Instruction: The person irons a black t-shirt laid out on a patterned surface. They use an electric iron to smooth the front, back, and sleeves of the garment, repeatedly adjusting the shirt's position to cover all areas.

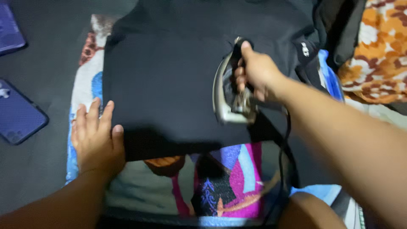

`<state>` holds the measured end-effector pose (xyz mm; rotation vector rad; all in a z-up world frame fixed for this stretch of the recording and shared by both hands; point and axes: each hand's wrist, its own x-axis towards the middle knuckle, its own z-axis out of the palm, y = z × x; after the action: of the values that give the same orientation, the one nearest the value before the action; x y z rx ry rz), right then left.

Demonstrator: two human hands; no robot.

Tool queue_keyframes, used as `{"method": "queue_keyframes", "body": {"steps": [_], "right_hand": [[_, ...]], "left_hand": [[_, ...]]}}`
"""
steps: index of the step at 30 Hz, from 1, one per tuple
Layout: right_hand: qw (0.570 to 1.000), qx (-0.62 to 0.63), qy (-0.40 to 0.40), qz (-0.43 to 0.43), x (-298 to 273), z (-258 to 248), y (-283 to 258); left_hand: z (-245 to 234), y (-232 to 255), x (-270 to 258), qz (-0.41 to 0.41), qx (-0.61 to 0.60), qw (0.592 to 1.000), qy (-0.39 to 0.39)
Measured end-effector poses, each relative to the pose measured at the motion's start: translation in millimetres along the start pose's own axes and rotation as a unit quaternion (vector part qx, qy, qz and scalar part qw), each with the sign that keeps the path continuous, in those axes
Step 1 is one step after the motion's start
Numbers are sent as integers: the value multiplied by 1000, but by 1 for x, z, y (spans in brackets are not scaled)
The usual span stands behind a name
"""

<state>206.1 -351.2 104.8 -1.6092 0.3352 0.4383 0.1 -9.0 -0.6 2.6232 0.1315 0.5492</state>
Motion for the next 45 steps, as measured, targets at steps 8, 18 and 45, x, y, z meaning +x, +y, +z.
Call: {"method": "queue_keyframes", "body": {"steps": [8, 18, 45], "right_hand": [[998, 7, 58, 24, -154, -8, 70], [988, -139, 73, -8, -29, -49, 10], [949, -254, 173, -74, -2, -106, 21]], "left_hand": [[-1, -1, -1, 3, 2, 1000, -5], [-2, -2, -1, 4, 8, 1000, 4], [-3, 0, -2, 0, 14, 1000, 0]]}}
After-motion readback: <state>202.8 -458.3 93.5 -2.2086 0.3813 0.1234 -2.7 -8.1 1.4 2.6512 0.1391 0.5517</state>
